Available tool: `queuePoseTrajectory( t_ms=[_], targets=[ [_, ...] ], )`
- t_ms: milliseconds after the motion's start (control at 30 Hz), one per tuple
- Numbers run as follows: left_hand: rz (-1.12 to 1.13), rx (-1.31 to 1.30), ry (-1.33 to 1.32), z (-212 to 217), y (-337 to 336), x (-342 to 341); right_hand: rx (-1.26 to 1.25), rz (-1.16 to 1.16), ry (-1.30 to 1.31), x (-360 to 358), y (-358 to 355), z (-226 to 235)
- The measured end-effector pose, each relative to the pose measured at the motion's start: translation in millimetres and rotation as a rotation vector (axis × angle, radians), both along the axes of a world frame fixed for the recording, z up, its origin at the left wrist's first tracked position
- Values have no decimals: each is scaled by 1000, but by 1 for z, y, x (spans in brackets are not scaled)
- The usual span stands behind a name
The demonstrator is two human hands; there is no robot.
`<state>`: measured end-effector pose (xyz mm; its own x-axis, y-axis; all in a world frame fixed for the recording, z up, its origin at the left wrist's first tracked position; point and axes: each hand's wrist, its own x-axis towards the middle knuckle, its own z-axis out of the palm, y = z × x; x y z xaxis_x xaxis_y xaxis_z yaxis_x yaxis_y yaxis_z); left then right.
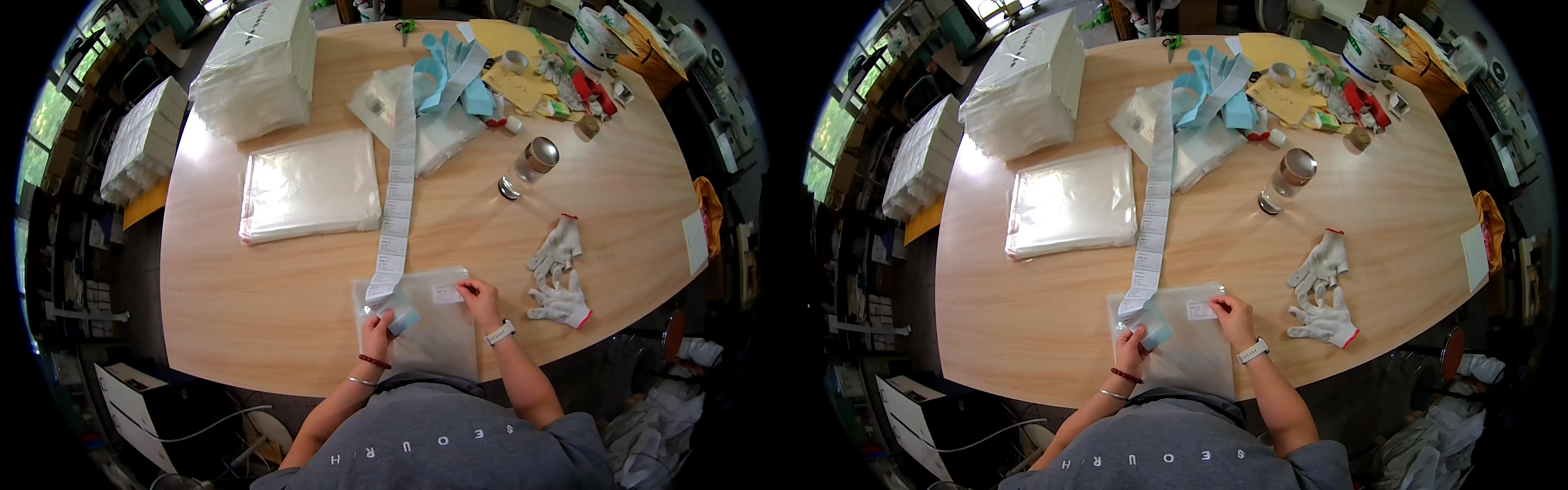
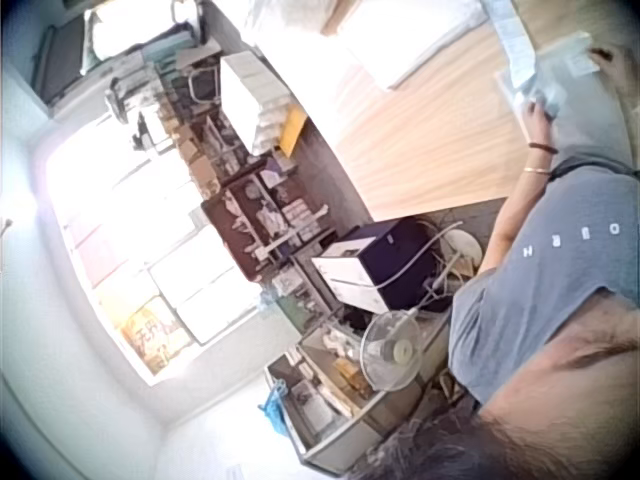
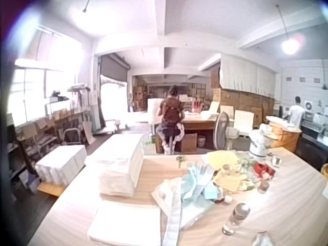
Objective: The person places a plastic bag on the table, then repeatedly peels labels from a continuous roll and sticks them onto the bag. The person handles the label roll and the bag throughout the clip.
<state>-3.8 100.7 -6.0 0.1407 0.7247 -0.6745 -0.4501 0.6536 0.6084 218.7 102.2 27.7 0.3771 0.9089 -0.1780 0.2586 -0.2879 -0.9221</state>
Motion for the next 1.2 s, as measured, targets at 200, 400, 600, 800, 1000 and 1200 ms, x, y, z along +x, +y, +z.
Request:
queuePoseTrajectory(
  t_ms=[200,400,600,800,1000,1200],
  targets=[
    [5,-25,17,4,1,1,47,55,-191,-3,-1,-10],
    [-11,-18,43,1,-1,-1,171,90,-701,-11,13,14],
    [0,-32,39,9,1,3,69,156,-218,30,23,-10],
    [-6,-26,20,10,1,3,263,266,-518,31,17,-1],
    [5,-19,-39,11,0,-2,404,183,-587,14,1,23],
    [-49,9,-100,24,-1,-3,384,152,-491,2,-13,19]
  ],
)
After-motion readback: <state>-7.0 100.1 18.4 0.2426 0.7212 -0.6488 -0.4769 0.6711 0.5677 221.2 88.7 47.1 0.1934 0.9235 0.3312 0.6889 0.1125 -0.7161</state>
